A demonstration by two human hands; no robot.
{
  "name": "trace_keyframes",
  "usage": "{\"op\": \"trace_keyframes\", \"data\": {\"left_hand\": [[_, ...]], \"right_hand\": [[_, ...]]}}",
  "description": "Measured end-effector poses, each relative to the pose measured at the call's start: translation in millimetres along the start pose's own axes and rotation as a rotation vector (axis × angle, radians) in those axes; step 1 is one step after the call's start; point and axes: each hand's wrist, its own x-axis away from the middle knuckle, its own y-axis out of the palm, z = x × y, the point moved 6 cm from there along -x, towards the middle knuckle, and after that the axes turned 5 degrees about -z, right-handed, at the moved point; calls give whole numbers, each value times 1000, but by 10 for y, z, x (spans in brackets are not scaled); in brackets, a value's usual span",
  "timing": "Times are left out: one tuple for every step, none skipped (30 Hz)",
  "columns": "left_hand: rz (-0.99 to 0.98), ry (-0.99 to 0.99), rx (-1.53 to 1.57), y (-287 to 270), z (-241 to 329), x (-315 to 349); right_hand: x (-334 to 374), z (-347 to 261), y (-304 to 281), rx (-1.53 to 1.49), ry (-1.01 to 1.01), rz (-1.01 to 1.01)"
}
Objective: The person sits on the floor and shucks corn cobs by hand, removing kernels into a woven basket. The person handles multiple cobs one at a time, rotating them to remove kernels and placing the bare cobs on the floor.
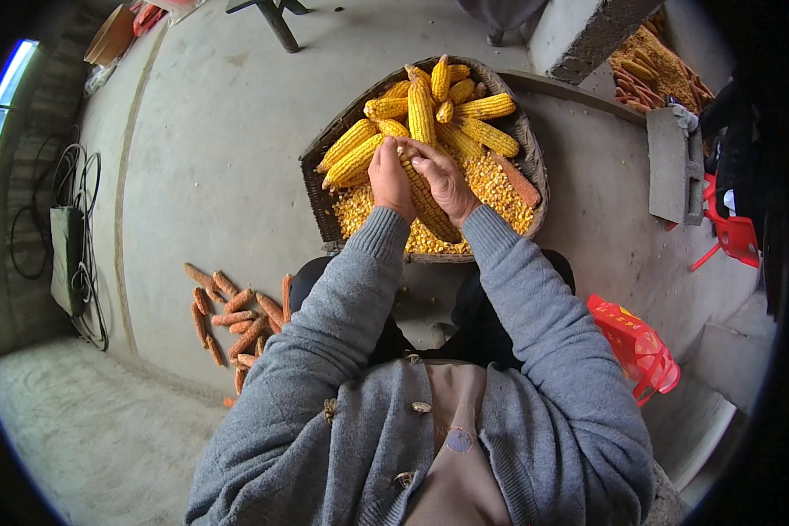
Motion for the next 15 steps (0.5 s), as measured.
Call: {"op": "trace_keyframes", "data": {"left_hand": [[2,-7,8,-13,-13,-12],[6,-30,22,6,11,1],[10,-53,35,21,44,9],[14,-75,49,43,72,23],[30,-87,63,53,83,37],[46,-99,77,61,86,52],[62,-112,90,64,78,60],[80,-109,145,57,76,56],[76,-114,123,49,81,65],[71,-120,101,42,94,75],[64,-126,79,57,116,87],[29,-93,78,67,92,61],[29,-89,80,73,87,62],[32,-83,80,74,93,65],[33,-77,80,74,100,68]], "right_hand": [[4,-9,3,-14,13,-2],[6,-31,3,-29,7,2],[13,-59,10,-45,2,7],[19,-73,15,-60,-3,11],[19,-82,24,49,-19,16],[16,-81,38,159,-35,21],[9,-75,53,268,-50,27],[7,-62,66,314,-93,47],[2,-52,65,288,-90,70],[-7,-42,57,263,-88,94],[-18,-44,34,239,-87,120],[-34,4,-10,182,-95,153],[-30,41,-30,128,-37,161],[-29,61,-35,71,20,166],[-26,89,-42,15,76,172]]}}
